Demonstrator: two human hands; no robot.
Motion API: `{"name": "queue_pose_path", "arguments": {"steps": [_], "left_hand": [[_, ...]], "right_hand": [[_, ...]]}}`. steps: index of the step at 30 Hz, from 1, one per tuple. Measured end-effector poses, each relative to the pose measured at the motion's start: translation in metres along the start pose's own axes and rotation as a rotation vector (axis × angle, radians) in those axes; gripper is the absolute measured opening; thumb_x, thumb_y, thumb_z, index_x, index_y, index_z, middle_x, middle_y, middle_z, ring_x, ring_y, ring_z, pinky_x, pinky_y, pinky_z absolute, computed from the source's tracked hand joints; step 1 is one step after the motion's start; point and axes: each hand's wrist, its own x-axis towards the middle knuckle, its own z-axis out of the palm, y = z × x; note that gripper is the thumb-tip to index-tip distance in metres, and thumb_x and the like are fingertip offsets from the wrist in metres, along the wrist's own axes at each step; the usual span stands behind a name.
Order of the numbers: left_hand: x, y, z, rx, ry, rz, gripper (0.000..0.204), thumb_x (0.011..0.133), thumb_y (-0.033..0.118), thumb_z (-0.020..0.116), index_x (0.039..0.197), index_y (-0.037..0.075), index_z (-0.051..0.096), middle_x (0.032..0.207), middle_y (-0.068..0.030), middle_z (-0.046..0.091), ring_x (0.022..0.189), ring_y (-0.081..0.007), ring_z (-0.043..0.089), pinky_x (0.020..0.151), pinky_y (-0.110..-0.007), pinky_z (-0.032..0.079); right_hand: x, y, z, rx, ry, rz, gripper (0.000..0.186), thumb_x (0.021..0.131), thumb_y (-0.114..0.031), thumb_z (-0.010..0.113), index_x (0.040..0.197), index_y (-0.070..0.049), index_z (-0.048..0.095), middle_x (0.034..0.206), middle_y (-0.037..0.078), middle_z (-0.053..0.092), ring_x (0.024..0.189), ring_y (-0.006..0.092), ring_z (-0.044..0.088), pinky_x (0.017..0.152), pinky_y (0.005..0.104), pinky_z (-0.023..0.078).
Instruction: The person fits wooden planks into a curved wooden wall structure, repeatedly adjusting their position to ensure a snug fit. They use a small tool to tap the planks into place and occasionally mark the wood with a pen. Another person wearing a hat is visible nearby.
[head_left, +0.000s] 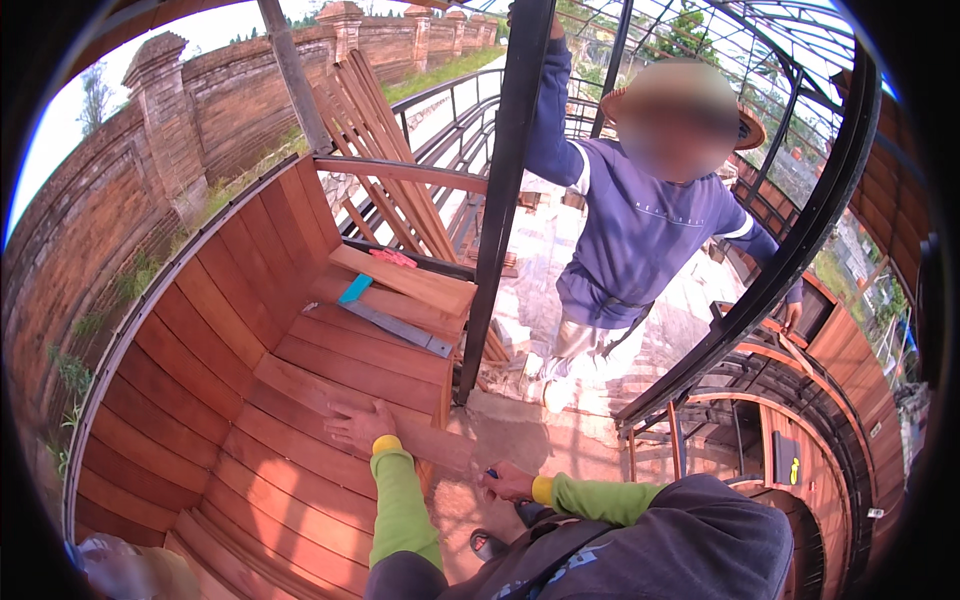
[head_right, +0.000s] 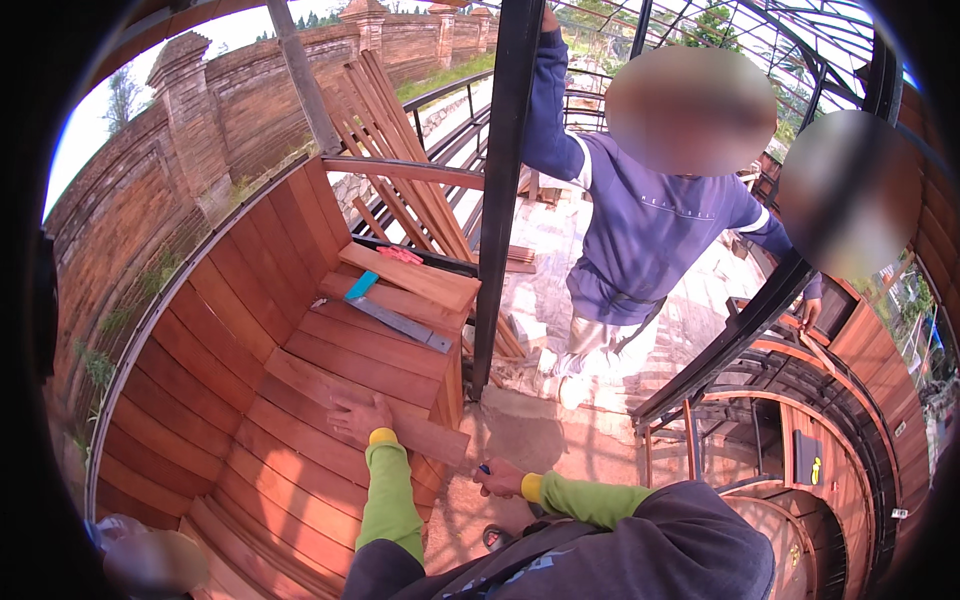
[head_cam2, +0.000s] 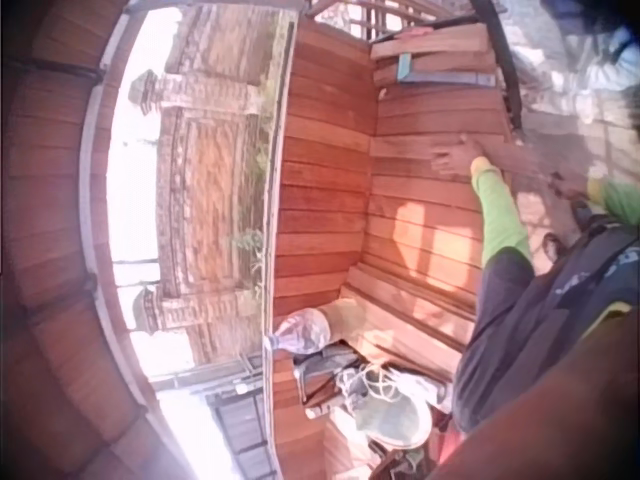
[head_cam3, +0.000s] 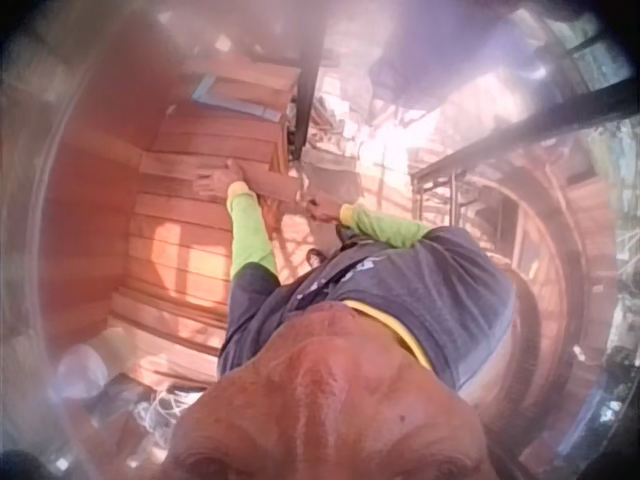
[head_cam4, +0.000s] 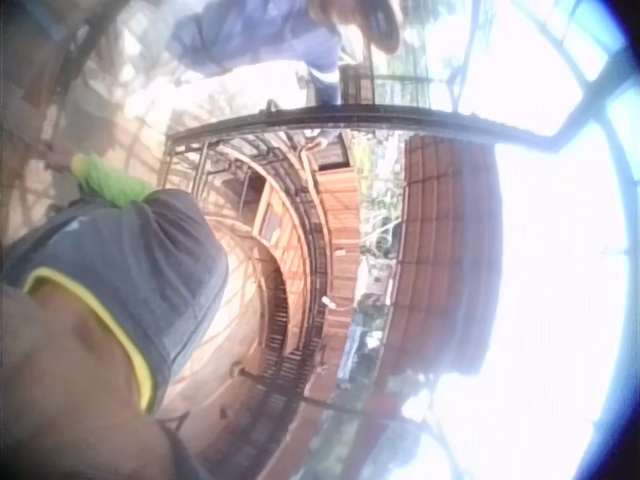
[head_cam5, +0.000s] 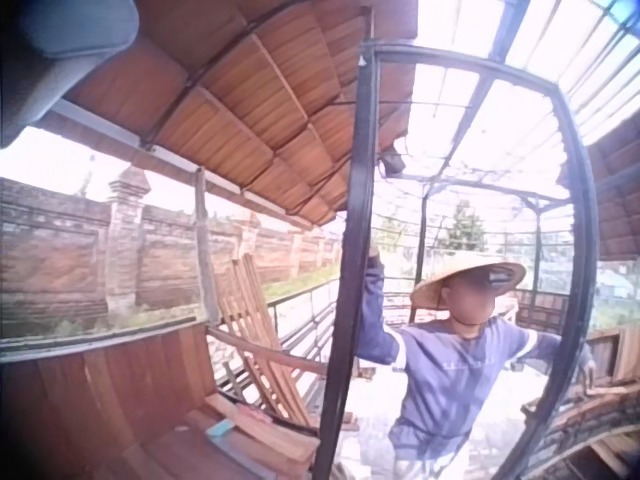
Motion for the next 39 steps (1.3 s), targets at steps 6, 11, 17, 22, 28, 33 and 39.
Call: {"name": "queue_pose_path", "arguments": {"steps": [6, 11, 17, 22, 28, 33, 39], "left_hand": [[-0.005, 0.008, 0.008, -0.01, 0.009, -0.008, 0.096, 0.073, 0.04, 0.065, 0.142, 0.0, 0.013, 0.14, -0.0342, 0.017, 0.133, -0.0448, 0.018, 0.111, -0.047, 0.014], [-0.003, 0.003, -0.007, -0.047, 0.033, -0.033, 0.096, 0.071, 0.039, 0.067, 0.141, 0.0, 0.014, 0.14, -0.0346, 0.017, 0.133, -0.0451, 0.018, 0.111, -0.047, 0.014], [0.003, 0.007, 0.018, -0.091, 0.084, 0.017, 0.095, 0.069, 0.039, 0.066, 0.14, -0.003, 0.018, 0.139, -0.0353, 0.019, 0.133, -0.0459, 0.016, 0.111, -0.049, 0.012], [0.007, -0.007, 0.015, -0.09, 0.106, 0.02, 0.096, 0.069, 0.04, 0.066, 0.14, -0.003, 0.017, 0.138, -0.0361, 0.019, 0.133, -0.0467, 0.015, 0.11, -0.049, 0.012], [0.007, -0.003, 0.024, -0.074, 0.099, 0.033, 0.096, 0.07, 0.041, 0.065, 0.14, -0.004, 0.017, 0.138, -0.0373, 0.018, 0.132, -0.0479, 0.017, 0.11, -0.05, 0.012], [0.005, -0.015, 0.026, -0.048, 0.133, 0.061, 0.094, 0.071, 0.043, 0.064, 0.139, -0.004, 0.02, 0.135, -0.0381, 0.021, 0.129, -0.0496, 0.019, 0.108, -0.051, 0.015], [0.005, 0.0, 0.028, -0.069, 0.118, 0.086, 0.094, 0.07, 0.042, 0.065, 0.139, -0.003, 0.019, 0.136, -0.0389, 0.02, 0.13, -0.0491, 0.018, 0.109, -0.052, 0.015]], "right_hand": [[-0.001, 0.03, -0.019, -0.239, -0.015, -0.037, 0.027, 0.088, -0.031, 0.052, 0.089, -0.005, 0.059, 0.06, 0.002, 0.054, 0.043, 0.0089, 0.044, 0.037, 0.0263, 0.033], [0.005, 0.042, -0.027, -0.296, -0.047, -0.2, 0.024, 0.087, -0.027, 0.053, 0.087, -0.004, 0.06, 0.063, 0.004, 0.056, 0.051, 0.0122, 0.051, 0.044, 0.0284, 0.039], [0.002, 0.02, -0.052, -0.181, 0.014, -0.322, 0.018, 0.089, -0.016, 0.053, 0.098, -0.002, 0.061, 0.069, 0.005, 0.058, 0.061, 0.0125, 0.054, 0.056, 0.0264, 0.045], [0.014, -0.025, -0.043, -0.504, 0.214, -0.793, 0.032, 0.083, -0.01, 0.058, 0.114, -0.005, 0.053, 0.095, 0.016, 0.058, 0.077, 0.0296, 0.06, 0.069, 0.0364, 0.05], [0.035, -0.03, -0.048, -0.618, 0.171, -0.849, 0.044, 0.08, -0.012, 0.06, 0.122, -0.008, 0.047, 0.111, 0.019, 0.054, 0.089, 0.0374, 0.059, 0.073, 0.042, 0.049], [0.044, -0.001, -0.067, -0.439, 0.167, -0.738, 0.033, 0.08, -0.011, 0.059, 0.113, -0.006, 0.055, 0.103, 0.017, 0.059, 0.086, 0.0364, 0.061, 0.073, 0.0402, 0.049], [0.044, 0.013, -0.082, -0.353, 0.201, -0.749, 0.026, 0.085, -0.011, 0.056, 0.109, -0.001, 0.057, 0.09, 0.018, 0.062, 0.079, 0.0289, 0.062, 0.071, 0.0345, 0.049]]}}
